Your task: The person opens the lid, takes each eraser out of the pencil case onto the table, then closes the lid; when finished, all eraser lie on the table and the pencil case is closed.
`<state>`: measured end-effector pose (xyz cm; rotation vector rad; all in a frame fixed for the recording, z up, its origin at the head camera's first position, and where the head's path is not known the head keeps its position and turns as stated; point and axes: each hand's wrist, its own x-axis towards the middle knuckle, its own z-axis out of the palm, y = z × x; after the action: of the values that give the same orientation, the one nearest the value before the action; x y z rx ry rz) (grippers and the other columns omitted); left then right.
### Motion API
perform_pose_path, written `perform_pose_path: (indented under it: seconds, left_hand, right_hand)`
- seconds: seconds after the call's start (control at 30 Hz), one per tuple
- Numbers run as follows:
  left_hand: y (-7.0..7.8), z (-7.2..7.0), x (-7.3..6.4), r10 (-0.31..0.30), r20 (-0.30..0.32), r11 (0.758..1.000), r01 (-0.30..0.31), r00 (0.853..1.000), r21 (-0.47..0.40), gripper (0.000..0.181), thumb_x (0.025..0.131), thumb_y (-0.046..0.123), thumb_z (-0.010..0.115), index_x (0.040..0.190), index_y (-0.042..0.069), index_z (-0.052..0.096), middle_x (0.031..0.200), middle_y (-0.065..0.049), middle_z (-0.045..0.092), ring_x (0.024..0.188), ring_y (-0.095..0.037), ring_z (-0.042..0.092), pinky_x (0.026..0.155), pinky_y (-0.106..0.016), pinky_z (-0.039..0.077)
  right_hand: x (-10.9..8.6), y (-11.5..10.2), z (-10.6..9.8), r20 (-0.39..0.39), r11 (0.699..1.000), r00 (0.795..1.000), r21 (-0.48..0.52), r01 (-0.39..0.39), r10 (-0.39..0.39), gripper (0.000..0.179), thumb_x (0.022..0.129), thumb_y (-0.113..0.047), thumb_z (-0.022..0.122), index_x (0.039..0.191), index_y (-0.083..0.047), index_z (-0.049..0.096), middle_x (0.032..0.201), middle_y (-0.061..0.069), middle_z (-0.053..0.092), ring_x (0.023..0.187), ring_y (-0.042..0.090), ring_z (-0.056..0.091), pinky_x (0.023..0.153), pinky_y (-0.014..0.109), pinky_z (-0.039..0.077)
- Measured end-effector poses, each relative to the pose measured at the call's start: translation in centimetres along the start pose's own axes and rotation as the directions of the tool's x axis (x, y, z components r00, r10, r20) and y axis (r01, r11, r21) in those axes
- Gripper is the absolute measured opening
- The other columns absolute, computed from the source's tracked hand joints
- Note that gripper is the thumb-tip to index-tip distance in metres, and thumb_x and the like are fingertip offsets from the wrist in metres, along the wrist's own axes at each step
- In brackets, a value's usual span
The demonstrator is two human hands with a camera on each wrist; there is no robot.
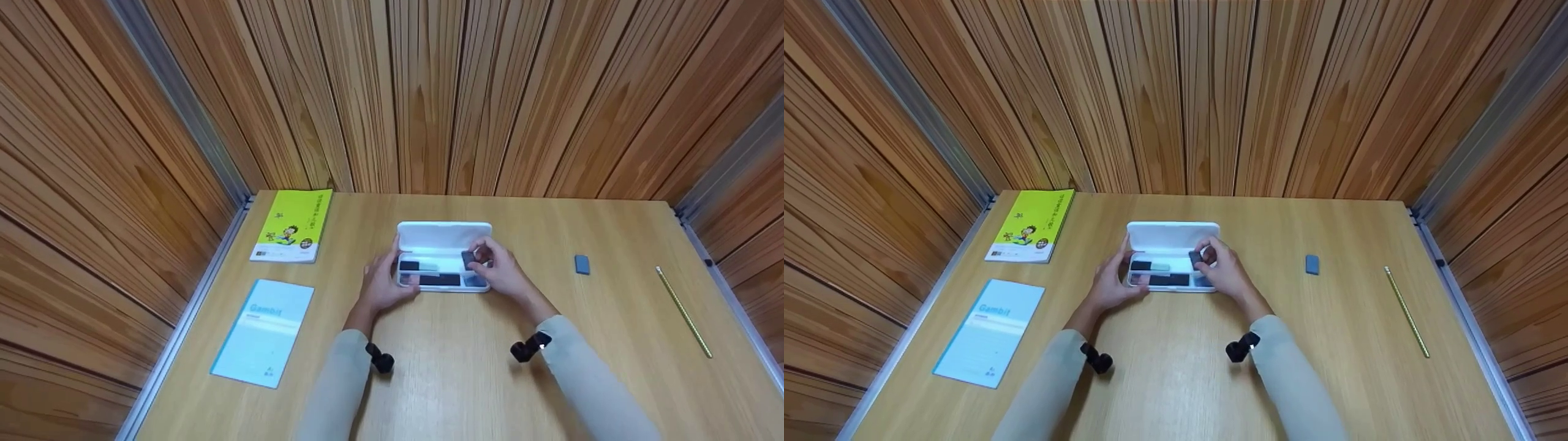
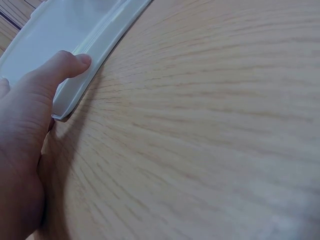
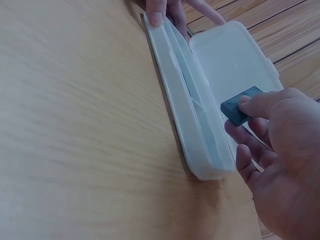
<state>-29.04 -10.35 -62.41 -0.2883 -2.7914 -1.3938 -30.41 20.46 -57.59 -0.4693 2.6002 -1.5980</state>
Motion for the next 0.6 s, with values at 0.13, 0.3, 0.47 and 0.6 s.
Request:
perform_pose_path:
  seconds: [0.13, 0.3, 0.47, 0.6]
  left_hand:
    - [0.1, 0.0, 0.1, 0.009, -0.002, 1.0, -0.009, 1.0, 0.003, 0.125, 0.085, 0.047, 0.092, 0.182, 0.037, 0.014, 0.18, 0.0, 0.049, 0.162, -0.032, 0.046, 0.137, -0.064, 0.022]
    - [0.1, 0.0, 0.1, 0.005, -0.003, 1.0, -0.005, 1.0, 0.005, 0.126, 0.085, 0.048, 0.091, 0.182, 0.039, 0.012, 0.18, 0.001, 0.048, 0.163, -0.031, 0.045, 0.139, -0.065, 0.019]
    - [0.0, 0.1, 0.0, -0.004, -0.008, 1.0, 0.004, 1.0, 0.003, 0.123, 0.087, 0.048, 0.09, 0.182, 0.041, 0.012, 0.178, 0.002, 0.051, 0.16, -0.029, 0.046, 0.138, -0.064, 0.022]
    - [0.0, 0.0, 0.0, 0.002, -0.009, 1.0, -0.002, 1.0, 0.01, 0.123, 0.087, 0.048, 0.09, 0.182, 0.041, 0.011, 0.179, 0.003, 0.049, 0.161, -0.029, 0.046, 0.136, -0.063, 0.024]
  right_hand:
    - [-0.6, 0.2, -1.4, -0.022, 1.0, 1.0, 0.007, -0.015, 0.016, 0.028, 0.106, 0.002, 0.071, 0.132, -0.002, 0.062, 0.117, 0.02, 0.065, 0.106, 0.024, 0.057, 0.089, 0.021, 0.048]
    - [-1.5, 1.0, -3.4, -0.047, 0.999, 0.998, -0.012, -0.043, 0.042, 0.028, 0.107, 0.002, 0.07, 0.133, 0.001, 0.061, 0.119, 0.02, 0.063, 0.105, 0.023, 0.057, 0.086, 0.02, 0.049]
    - [-2.2, 2.2, -5.5, -0.07, 0.996, 0.995, -0.044, -0.077, 0.074, 0.028, 0.107, 0.003, 0.068, 0.133, 0.003, 0.057, 0.12, 0.021, 0.062, 0.104, 0.022, 0.059, 0.083, 0.02, 0.052]
    - [-2.8, 3.0, -7.1, -0.082, 0.991, 0.991, -0.076, -0.113, 0.107, 0.029, 0.109, 0.0, 0.067, 0.136, 0.001, 0.056, 0.122, 0.018, 0.061, 0.107, 0.022, 0.06, 0.083, 0.019, 0.053]
